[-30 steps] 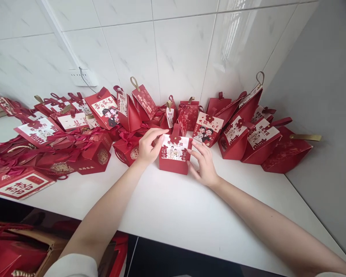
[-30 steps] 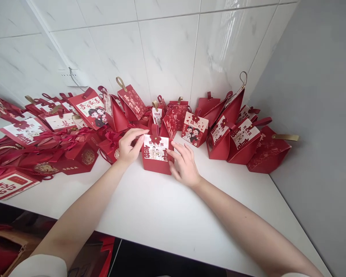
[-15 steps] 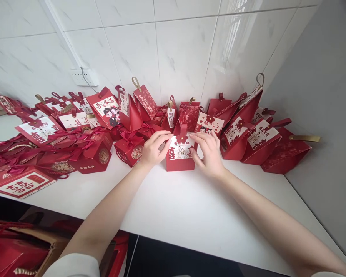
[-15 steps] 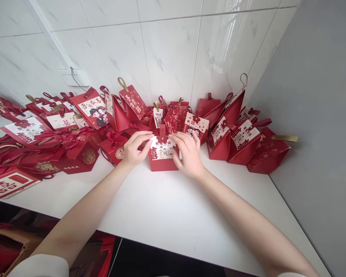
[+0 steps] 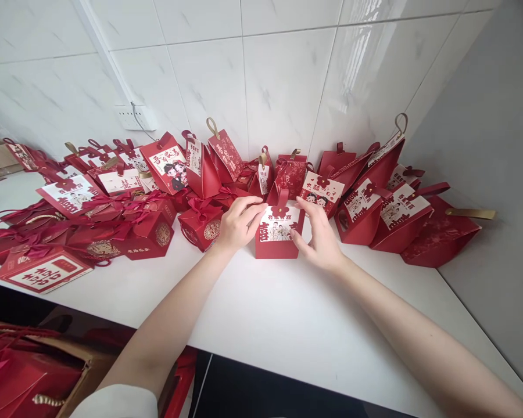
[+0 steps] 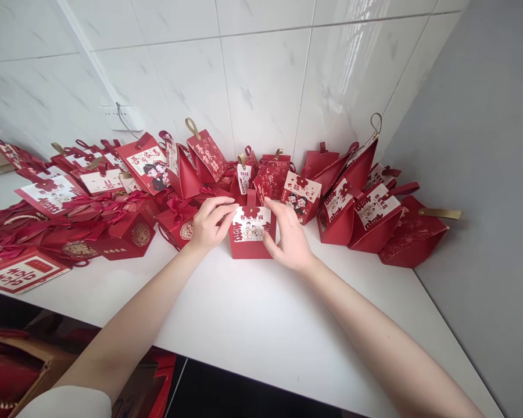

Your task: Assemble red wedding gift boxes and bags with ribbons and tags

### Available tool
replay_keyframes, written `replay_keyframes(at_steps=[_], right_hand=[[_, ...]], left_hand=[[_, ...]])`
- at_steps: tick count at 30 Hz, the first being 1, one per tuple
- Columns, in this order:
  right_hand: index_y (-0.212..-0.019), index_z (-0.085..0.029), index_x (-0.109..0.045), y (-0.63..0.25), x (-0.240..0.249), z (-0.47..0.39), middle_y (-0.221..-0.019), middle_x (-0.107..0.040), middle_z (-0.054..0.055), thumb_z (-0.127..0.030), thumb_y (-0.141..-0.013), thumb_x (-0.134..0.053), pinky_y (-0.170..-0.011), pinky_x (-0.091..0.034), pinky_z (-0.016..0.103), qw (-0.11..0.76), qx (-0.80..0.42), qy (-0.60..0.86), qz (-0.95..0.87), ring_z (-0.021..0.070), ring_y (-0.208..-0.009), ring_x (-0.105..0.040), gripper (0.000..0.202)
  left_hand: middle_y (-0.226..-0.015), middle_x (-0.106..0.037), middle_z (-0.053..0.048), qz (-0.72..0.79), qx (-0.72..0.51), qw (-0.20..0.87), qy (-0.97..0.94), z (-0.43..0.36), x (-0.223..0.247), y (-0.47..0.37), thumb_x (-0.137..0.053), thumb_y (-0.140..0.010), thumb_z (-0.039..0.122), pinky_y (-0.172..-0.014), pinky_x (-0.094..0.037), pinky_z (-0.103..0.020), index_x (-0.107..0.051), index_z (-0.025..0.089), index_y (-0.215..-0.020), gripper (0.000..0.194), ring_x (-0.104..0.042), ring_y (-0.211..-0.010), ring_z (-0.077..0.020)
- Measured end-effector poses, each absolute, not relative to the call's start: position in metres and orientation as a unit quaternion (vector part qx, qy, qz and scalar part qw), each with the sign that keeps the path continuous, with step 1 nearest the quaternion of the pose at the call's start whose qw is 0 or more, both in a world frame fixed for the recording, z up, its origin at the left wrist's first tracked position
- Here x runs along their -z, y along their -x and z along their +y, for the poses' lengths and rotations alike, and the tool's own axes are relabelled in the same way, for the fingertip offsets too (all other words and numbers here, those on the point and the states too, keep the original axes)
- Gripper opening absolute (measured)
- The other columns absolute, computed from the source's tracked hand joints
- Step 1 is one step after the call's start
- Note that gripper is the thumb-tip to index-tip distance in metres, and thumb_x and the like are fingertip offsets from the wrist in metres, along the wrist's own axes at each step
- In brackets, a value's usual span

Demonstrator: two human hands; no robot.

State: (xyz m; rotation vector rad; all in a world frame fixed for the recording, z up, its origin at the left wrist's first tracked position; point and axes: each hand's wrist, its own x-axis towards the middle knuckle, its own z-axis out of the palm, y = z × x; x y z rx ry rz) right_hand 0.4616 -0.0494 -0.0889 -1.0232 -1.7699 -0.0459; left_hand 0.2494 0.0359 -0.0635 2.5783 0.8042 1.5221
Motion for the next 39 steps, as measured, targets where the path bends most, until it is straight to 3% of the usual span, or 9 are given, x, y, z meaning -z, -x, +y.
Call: replay_keyframes(at_steps=[3, 6, 9, 12, 16, 19, 22, 25, 39], right_hand=[[-0.153, -0.028, -0.013, -0.454, 0.115, -0.050, -0.140, -0.042, 0.015, -0.038, -0.093, -0.051, -0.097, -0.049, 0.052, 0.629, -0.065, 0.408, -0.659, 0.0284, -0.117, -0.054, 0.072], [-0.153, -0.030, -0.013, -0.447, 0.137, -0.053, -0.144, -0.039, 0.015, -0.037, -0.096, -0.045, -0.089, -0.054, 0.047, 0.647, -0.157, 0.398, -0.630, 0.0215, -0.096, -0.064, 0.065], [-0.150, -0.028, -0.022, -0.445, 0.141, -0.055, -0.140, -0.047, 0.014, -0.036, -0.098, -0.044, -0.092, -0.053, 0.047, 0.603, -0.195, 0.369, -0.680, 0.0203, -0.093, -0.065, 0.058], [-0.149, -0.027, -0.026, -0.444, 0.135, -0.058, -0.140, -0.050, 0.013, -0.035, -0.097, -0.048, -0.092, -0.054, 0.045, 0.516, -0.215, 0.343, -0.755, 0.0207, -0.097, -0.065, 0.057], [-0.148, -0.025, -0.032, -0.441, 0.130, -0.061, -0.143, -0.050, 0.012, -0.030, -0.093, -0.054, -0.098, -0.051, 0.041, 0.372, -0.185, 0.290, -0.862, 0.0206, -0.110, -0.063, 0.059], [-0.135, -0.023, -0.049, -0.437, 0.131, -0.062, -0.133, -0.061, 0.009, -0.025, -0.090, -0.058, -0.102, -0.048, 0.041, 0.306, -0.121, 0.269, -0.905, 0.0205, -0.117, -0.060, 0.046], [-0.121, -0.023, -0.059, -0.436, 0.133, -0.061, -0.125, -0.065, 0.008, -0.023, -0.090, -0.059, -0.101, -0.047, 0.041, 0.289, -0.108, 0.277, -0.910, 0.0201, -0.117, -0.059, 0.032], [-0.121, -0.022, -0.060, -0.437, 0.133, -0.060, -0.126, -0.064, 0.009, -0.022, -0.091, -0.057, -0.102, -0.046, 0.042, 0.286, -0.141, 0.284, -0.904, 0.0215, -0.118, -0.059, 0.030], [-0.121, -0.022, -0.060, -0.437, 0.131, -0.058, -0.126, -0.064, 0.008, -0.022, -0.093, -0.054, -0.104, -0.044, 0.045, 0.282, -0.167, 0.286, -0.900, 0.0232, -0.117, -0.058, 0.029]], left_hand=[[-0.123, -0.061, -0.009, 0.270, -0.489, 0.035, -0.829, 0.040, 0.068, -0.250, -0.052, -0.093, 0.030, -0.103, -0.045, -0.039, -0.066, 0.026, -0.118, 0.030, -0.056, -0.117, -0.0222], [-0.131, -0.057, -0.010, 0.285, -0.491, 0.071, -0.820, 0.044, 0.073, -0.251, -0.048, -0.094, 0.030, -0.109, -0.039, -0.040, -0.059, 0.025, -0.129, 0.037, -0.050, -0.125, -0.0228], [-0.132, -0.057, -0.010, 0.288, -0.524, 0.152, -0.787, 0.042, 0.070, -0.251, -0.040, -0.097, 0.037, -0.111, -0.035, -0.040, -0.059, 0.022, -0.127, 0.038, -0.049, -0.127, -0.0231], [-0.130, -0.060, -0.010, 0.267, -0.533, 0.281, -0.752, 0.033, 0.060, -0.250, -0.035, -0.096, 0.050, -0.107, -0.040, -0.039, -0.062, 0.021, -0.124, 0.048, -0.051, -0.126, -0.0261], [-0.110, -0.070, -0.008, 0.274, -0.452, 0.410, -0.744, 0.029, 0.047, -0.245, -0.064, -0.079, 0.055, -0.091, -0.049, -0.033, -0.067, 0.018, -0.116, 0.052, -0.062, -0.107, -0.0293], [-0.094, -0.073, -0.005, 0.319, -0.452, 0.426, -0.716, 0.037, 0.049, -0.243, -0.071, -0.075, 0.049, -0.078, -0.050, -0.029, -0.071, 0.016, -0.097, 0.039, -0.066, -0.089, -0.0245], [-0.085, -0.073, -0.006, 0.344, -0.471, 0.481, -0.654, 0.048, 0.059, -0.243, -0.069, -0.076, 0.052, -0.072, -0.052, -0.030, -0.071, 0.014, -0.089, 0.040, -0.067, -0.078, -0.0220], [-0.088, -0.075, -0.009, 0.351, -0.478, 0.527, -0.609, 0.056, 0.072, -0.244, -0.074, -0.071, 0.053, -0.074, -0.054, -0.034, -0.071, 0.013, -0.094, 0.046, -0.069, -0.078, -0.0239], [-0.116, -0.071, -0.013, 0.350, -0.379, 0.564, -0.645, 0.068, 0.101, -0.240, -0.083, -0.064, 0.041, -0.096, -0.051, -0.045, -0.068, 0.014, -0.111, 0.056, -0.066, -0.107, -0.0310]])
